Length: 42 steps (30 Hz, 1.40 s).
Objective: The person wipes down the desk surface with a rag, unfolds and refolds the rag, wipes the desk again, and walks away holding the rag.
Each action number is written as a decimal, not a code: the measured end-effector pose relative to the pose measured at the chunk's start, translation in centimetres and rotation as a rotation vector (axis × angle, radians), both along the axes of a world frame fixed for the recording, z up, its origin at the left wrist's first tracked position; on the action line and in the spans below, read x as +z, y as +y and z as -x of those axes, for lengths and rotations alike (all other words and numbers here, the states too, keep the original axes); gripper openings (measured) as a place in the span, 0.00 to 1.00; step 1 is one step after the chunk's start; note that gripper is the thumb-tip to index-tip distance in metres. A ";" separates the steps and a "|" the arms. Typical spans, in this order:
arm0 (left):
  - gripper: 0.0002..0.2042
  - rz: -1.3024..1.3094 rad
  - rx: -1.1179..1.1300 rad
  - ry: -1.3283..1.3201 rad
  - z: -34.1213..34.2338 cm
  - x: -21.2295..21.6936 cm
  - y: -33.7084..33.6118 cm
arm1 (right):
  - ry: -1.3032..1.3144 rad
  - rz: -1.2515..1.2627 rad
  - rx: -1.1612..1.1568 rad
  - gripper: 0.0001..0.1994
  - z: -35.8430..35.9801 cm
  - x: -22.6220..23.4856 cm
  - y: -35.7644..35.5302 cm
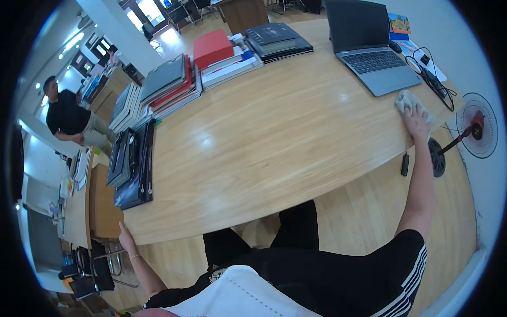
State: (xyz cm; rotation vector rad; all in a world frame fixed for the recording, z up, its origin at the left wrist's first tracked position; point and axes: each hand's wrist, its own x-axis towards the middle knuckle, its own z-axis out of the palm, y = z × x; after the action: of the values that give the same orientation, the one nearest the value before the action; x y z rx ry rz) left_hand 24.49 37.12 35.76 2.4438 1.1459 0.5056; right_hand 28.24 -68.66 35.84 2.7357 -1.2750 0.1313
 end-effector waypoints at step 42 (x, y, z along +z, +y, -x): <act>0.20 0.565 -0.784 -1.021 3.2 4.0 -17.4 | -0.220 -0.286 1.452 0.31 5.0 3.9 70.7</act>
State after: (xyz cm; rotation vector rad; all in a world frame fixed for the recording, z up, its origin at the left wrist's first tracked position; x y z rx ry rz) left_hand 21.33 19.76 39.75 1.5492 -0.1094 0.8464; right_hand 23.20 2.03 39.74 3.2735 0.9587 0.3708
